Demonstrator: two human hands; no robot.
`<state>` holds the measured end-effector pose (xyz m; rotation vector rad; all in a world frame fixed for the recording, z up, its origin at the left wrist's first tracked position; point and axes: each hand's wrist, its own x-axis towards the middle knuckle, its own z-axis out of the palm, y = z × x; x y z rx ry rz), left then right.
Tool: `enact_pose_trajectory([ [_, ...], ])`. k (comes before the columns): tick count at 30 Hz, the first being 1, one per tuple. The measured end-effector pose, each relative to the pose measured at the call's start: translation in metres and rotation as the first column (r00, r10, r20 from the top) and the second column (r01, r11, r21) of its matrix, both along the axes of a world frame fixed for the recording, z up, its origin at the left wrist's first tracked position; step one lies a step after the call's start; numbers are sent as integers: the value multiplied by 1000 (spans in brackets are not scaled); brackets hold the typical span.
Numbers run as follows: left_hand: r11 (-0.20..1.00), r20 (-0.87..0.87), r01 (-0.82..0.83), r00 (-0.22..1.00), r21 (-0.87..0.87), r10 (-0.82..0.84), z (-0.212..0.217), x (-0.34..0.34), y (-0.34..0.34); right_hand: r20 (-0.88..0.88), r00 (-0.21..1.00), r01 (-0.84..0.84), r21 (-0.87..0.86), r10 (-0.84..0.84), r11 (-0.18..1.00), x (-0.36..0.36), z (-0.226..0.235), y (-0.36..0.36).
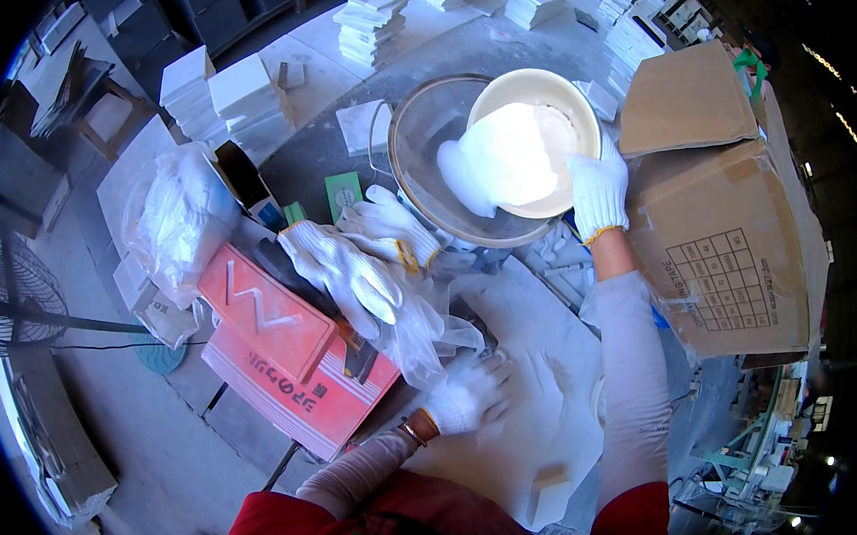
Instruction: The person sifts white granular powder through a metal sieve into a bowl, then pours the sifted powder onto a white sheet. They spread the powder with gloved hands and use a small metal tool to press and shape the powder into a compact form.
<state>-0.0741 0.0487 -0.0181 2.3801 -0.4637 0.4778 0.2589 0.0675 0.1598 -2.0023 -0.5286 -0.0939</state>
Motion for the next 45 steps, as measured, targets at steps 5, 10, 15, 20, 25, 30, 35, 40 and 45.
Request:
enact_pose_trajectory([
  [5,1000,-2,-2,1000,-27,2,2,0,0,-35,999,-25,90,28,996,-6,7,1],
  [10,1000,8,7,1000,-27,-7,2,0,1,18,1000,-7,70,6,997,-8,6,0],
  [15,1000,-35,3,999,1,-3,-4,1,-2,46,999,-16,63,14,998,-19,9,2],
  [20,1000,-46,0,999,-8,0,-8,0,-3,213,977,19,-101,3,995,-27,12,3],
  [25,1000,-33,10,999,-23,-11,-9,1,-4,235,972,35,-157,3,987,-34,16,5],
  [30,1000,-50,19,999,-16,-20,-9,0,-3,248,969,51,-206,2,977,-48,24,10],
  [35,1000,-72,11,997,-13,-12,-8,-1,-5,358,933,18,-161,41,987,-48,17,8],
  [40,1000,-103,15,995,16,-13,-5,-2,-2,398,915,5,-161,60,987,-58,17,12],
  [45,999,-40,3,999,-42,-4,-1,0,-2,455,888,-3,-121,58,993,-61,10,15],
])
